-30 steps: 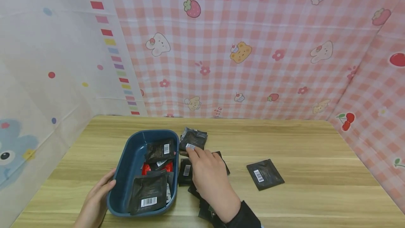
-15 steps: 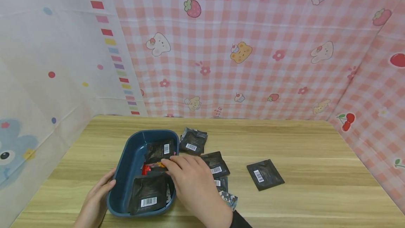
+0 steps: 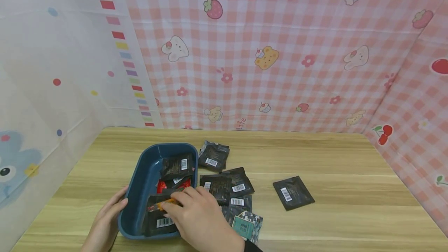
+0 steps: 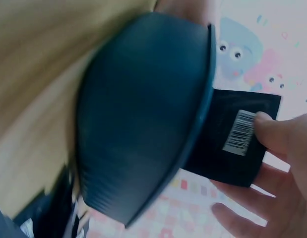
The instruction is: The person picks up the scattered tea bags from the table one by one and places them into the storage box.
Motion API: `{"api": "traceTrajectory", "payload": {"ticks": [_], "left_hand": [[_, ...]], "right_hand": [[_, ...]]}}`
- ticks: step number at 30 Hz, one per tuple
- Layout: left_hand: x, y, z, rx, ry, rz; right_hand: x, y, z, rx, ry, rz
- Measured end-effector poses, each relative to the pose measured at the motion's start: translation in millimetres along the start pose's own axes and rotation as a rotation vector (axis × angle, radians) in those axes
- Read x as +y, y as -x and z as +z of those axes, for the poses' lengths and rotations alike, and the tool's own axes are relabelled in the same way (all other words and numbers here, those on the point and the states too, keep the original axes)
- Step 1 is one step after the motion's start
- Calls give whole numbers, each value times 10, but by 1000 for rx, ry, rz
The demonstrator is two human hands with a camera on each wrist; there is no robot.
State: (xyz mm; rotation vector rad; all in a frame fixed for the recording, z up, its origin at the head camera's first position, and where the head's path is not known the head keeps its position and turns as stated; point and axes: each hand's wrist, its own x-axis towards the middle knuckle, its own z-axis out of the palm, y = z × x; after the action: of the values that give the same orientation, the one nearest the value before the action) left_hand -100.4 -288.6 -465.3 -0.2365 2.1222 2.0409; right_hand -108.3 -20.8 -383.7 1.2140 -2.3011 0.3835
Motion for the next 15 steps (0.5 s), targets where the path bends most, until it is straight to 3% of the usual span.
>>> {"api": "traceTrajectory", "payload": {"ticks": [8,15], "left_hand": [[16,13,14,5,26,0],[25,11,20,27,27,-15]], "right_hand": [[-94,27,150,-239,17,-46],[-116,55,207,-242,18,-61]]}}
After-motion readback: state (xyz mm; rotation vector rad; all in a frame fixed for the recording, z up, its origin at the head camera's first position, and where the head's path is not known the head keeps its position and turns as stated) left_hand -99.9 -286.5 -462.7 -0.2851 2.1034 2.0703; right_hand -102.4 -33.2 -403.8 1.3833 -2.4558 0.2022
